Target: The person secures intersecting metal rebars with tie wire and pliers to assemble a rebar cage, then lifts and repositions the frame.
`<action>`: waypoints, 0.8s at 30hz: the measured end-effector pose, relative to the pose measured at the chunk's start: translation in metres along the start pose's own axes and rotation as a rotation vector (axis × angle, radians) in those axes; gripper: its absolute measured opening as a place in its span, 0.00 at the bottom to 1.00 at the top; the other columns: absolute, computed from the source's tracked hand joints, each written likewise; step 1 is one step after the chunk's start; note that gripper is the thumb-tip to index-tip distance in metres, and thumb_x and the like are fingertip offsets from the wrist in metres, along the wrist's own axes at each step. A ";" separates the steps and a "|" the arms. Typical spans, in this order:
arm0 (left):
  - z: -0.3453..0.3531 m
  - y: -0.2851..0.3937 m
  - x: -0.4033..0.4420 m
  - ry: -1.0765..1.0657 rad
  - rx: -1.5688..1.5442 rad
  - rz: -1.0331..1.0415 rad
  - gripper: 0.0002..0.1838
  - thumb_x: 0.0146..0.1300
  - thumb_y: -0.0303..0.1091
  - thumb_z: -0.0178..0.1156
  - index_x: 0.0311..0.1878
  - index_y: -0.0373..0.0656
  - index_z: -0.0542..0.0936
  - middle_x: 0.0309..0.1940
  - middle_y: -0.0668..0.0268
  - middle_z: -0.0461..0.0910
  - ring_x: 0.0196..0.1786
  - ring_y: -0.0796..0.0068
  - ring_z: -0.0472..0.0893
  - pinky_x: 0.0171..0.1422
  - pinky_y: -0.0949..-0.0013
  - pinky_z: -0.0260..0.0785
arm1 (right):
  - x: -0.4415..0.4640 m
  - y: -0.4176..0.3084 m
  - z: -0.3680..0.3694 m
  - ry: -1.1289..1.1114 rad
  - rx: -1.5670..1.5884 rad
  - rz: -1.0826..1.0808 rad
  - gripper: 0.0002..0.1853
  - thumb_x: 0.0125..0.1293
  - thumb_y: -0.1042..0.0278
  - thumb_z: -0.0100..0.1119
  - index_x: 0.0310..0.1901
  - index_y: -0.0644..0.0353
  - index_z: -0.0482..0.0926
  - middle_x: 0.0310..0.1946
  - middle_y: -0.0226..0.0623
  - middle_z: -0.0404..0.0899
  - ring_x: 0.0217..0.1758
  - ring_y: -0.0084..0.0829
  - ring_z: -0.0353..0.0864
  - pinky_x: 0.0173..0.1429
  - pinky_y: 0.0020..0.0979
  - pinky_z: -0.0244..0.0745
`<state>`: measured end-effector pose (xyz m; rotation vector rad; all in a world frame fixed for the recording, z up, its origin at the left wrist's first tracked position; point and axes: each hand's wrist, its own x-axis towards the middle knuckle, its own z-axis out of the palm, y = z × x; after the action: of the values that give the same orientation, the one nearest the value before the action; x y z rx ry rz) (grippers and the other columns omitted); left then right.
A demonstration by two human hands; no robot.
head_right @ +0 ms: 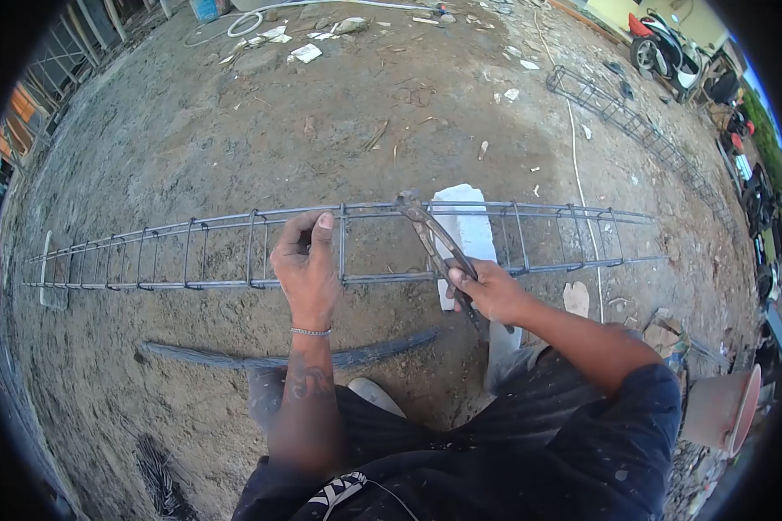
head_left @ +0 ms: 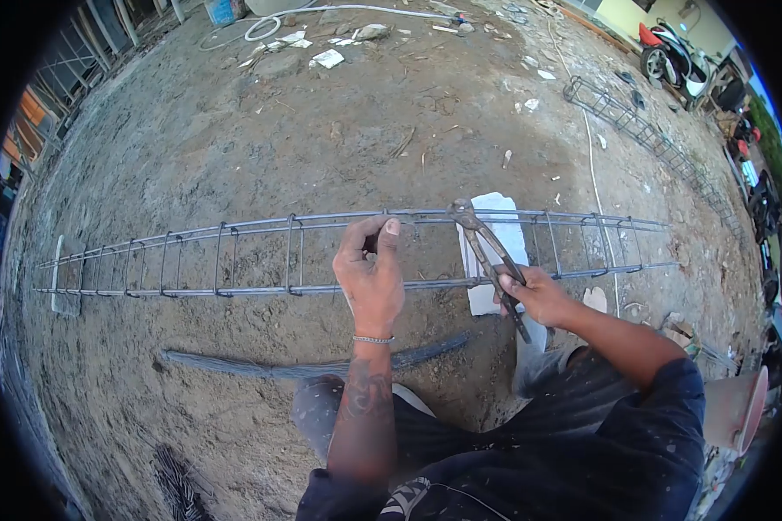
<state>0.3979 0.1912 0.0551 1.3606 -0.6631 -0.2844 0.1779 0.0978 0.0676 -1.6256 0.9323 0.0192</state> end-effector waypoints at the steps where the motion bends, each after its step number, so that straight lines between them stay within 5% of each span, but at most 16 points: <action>1: 0.002 -0.004 -0.001 0.010 -0.023 0.006 0.07 0.57 0.31 0.61 0.33 0.36 0.78 0.24 0.70 0.73 0.25 0.84 0.67 0.30 0.78 0.60 | 0.007 0.005 -0.015 0.147 -0.293 0.017 0.15 0.68 0.58 0.44 0.38 0.65 0.70 0.25 0.38 0.74 0.29 0.30 0.75 0.35 0.33 0.69; 3: 0.007 -0.002 -0.006 -0.039 -0.036 -0.012 0.07 0.57 0.31 0.60 0.33 0.36 0.78 0.24 0.70 0.73 0.25 0.84 0.66 0.30 0.78 0.59 | 0.014 0.013 -0.043 0.378 -0.679 -0.006 0.14 0.64 0.61 0.48 0.39 0.66 0.69 0.31 0.54 0.75 0.37 0.58 0.73 0.42 0.47 0.68; 8: 0.013 0.003 -0.009 -0.104 -0.033 -0.054 0.07 0.57 0.31 0.61 0.32 0.37 0.78 0.23 0.71 0.71 0.24 0.84 0.64 0.29 0.78 0.58 | 0.014 0.057 -0.054 0.497 -0.807 0.183 0.21 0.61 0.62 0.52 0.50 0.67 0.62 0.45 0.59 0.69 0.44 0.58 0.72 0.50 0.47 0.68; 11: 0.012 0.009 -0.008 -0.128 0.028 0.036 0.06 0.56 0.30 0.61 0.32 0.38 0.78 0.22 0.70 0.69 0.23 0.83 0.63 0.28 0.77 0.58 | 0.019 0.066 -0.045 0.597 -1.058 0.003 0.24 0.60 0.62 0.54 0.53 0.67 0.63 0.45 0.54 0.70 0.45 0.56 0.72 0.50 0.49 0.67; 13: 0.015 0.013 -0.009 -0.183 0.033 0.133 0.04 0.54 0.29 0.62 0.32 0.39 0.79 0.21 0.69 0.69 0.22 0.81 0.63 0.27 0.76 0.57 | 0.014 0.021 -0.036 0.644 -0.845 -0.300 0.26 0.58 0.60 0.59 0.53 0.67 0.65 0.41 0.45 0.73 0.44 0.43 0.75 0.45 0.41 0.70; 15: 0.017 0.014 -0.014 -0.186 0.017 0.132 0.04 0.54 0.28 0.62 0.32 0.39 0.79 0.20 0.69 0.69 0.22 0.81 0.64 0.27 0.76 0.57 | 0.006 -0.034 -0.023 0.309 -0.188 -0.208 0.20 0.59 0.64 0.59 0.51 0.63 0.68 0.39 0.39 0.72 0.45 0.29 0.72 0.51 0.31 0.68; 17: 0.019 0.016 -0.021 -0.211 0.012 0.127 0.04 0.53 0.28 0.62 0.32 0.39 0.79 0.20 0.68 0.70 0.22 0.81 0.64 0.26 0.76 0.58 | -0.006 -0.058 -0.001 0.164 0.000 -0.275 0.18 0.59 0.64 0.61 0.49 0.62 0.71 0.39 0.34 0.73 0.44 0.19 0.71 0.47 0.25 0.68; 24: 0.020 0.023 -0.033 -0.201 0.127 0.172 0.03 0.51 0.25 0.62 0.31 0.39 0.79 0.20 0.67 0.71 0.21 0.78 0.67 0.26 0.75 0.59 | -0.006 -0.073 0.017 0.209 -0.054 -0.256 0.15 0.56 0.62 0.65 0.37 0.65 0.77 0.30 0.31 0.77 0.32 0.18 0.74 0.36 0.23 0.70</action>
<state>0.3561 0.1976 0.0696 1.3964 -0.9746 -0.2459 0.2235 0.1134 0.1252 -1.8115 0.8797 -0.3087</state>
